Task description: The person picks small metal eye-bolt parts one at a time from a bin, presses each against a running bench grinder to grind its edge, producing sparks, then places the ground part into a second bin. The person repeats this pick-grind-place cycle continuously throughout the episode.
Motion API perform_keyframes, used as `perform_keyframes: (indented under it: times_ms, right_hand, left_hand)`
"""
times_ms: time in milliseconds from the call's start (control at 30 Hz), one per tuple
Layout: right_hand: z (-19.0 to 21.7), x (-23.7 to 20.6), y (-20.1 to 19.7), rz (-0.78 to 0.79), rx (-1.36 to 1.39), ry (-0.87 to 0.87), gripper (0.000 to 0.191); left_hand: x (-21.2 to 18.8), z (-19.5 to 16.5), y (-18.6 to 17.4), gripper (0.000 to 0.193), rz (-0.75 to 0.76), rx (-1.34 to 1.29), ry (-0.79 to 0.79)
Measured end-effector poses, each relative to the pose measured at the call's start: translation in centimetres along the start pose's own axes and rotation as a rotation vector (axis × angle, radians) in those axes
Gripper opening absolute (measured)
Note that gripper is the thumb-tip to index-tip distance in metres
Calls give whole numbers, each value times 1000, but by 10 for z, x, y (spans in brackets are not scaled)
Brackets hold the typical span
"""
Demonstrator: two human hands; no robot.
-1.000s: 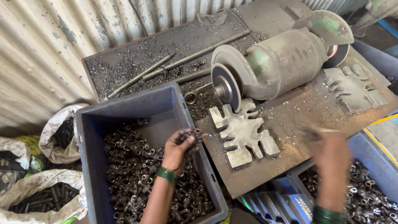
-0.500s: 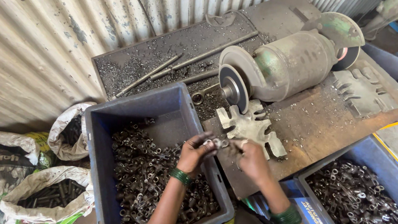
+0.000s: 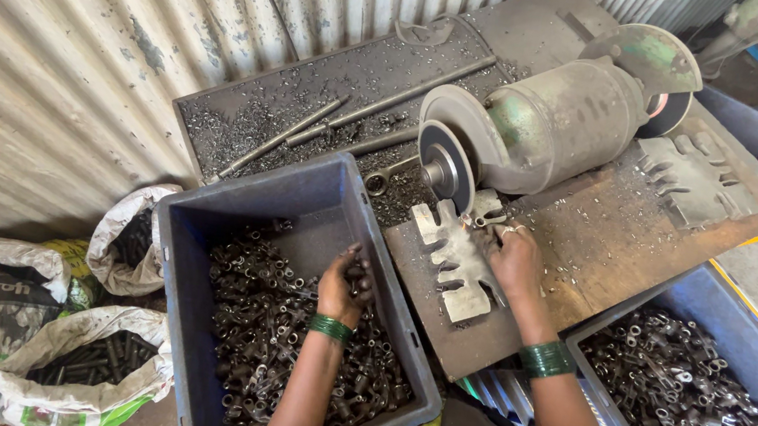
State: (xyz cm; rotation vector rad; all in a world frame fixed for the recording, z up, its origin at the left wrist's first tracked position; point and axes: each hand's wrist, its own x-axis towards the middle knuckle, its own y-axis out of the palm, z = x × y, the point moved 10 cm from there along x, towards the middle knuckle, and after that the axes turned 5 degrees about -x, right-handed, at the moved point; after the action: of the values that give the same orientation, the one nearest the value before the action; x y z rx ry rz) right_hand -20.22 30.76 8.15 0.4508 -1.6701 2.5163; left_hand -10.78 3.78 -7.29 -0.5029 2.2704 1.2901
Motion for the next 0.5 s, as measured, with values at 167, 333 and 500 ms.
perform_keyframes:
  times_ms: [167,333,500]
  right_hand:
    - [5,9,-3,-36,20,-26,32]
    - [3,10,-2,-37,26,-10,30]
    - [8,9,-3,-52,-44,-32,33]
  left_hand:
    - [-1,-13,-3,33,-41,27,95]
    - [-3,-15,-4,34,-39,15,93]
    - [-3,-3,0,31,16,24,59]
